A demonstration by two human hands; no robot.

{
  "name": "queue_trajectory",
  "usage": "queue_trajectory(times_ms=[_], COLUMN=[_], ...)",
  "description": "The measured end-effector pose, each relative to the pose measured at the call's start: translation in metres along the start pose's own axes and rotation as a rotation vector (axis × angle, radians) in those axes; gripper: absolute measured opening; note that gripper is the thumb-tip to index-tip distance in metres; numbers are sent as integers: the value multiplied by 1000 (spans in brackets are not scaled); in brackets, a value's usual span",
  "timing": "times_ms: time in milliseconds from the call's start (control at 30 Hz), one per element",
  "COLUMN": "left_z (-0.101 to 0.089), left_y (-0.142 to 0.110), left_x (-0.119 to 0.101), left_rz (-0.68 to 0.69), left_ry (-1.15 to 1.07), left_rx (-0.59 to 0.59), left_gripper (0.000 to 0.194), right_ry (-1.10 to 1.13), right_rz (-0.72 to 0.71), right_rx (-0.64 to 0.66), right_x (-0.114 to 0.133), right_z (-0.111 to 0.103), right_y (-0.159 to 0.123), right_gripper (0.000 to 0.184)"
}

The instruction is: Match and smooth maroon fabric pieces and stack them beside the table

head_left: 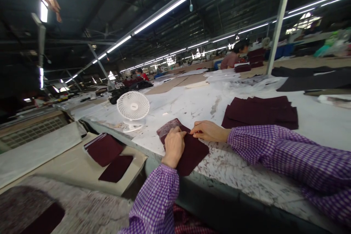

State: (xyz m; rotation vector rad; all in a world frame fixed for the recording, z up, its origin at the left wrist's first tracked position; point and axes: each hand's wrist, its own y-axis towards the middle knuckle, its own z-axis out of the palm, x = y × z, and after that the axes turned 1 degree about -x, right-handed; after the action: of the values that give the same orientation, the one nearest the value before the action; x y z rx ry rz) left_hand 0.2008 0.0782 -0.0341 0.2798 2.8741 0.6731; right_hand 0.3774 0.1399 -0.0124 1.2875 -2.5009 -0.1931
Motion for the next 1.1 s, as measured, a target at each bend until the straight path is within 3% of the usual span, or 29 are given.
queue_trajectory(times_ms=[233, 367, 433, 533, 633, 900, 1100], left_z=[-5, -7, -7, -7, -8, -18, -19], left_y=[-2, -1, -1, -1, 0, -16, -32], left_x=[-6, -6, -6, -8, -9, 23, 34], left_rz=[74, 79, 75, 58, 29, -25, 85], left_ry=[136, 161, 157, 152, 139, -121, -175], left_rx=[42, 66, 69, 69, 64, 32, -64], left_gripper=[31, 31, 31, 32, 32, 24, 28], right_ry=[43, 169, 149, 26, -58, 17, -88], right_rz=[-15, 80, 24, -105, -100, -209, -189], right_rx=[-3, -94, -128, -74, -37, -37, 38], right_x=[-5, -10, -6, 7, 13, -7, -1], right_z=[1, 3, 4, 3, 5, 14, 10], right_y=[2, 4, 3, 0, -1, 10, 8], right_gripper=[24, 27, 30, 29, 25, 42, 50])
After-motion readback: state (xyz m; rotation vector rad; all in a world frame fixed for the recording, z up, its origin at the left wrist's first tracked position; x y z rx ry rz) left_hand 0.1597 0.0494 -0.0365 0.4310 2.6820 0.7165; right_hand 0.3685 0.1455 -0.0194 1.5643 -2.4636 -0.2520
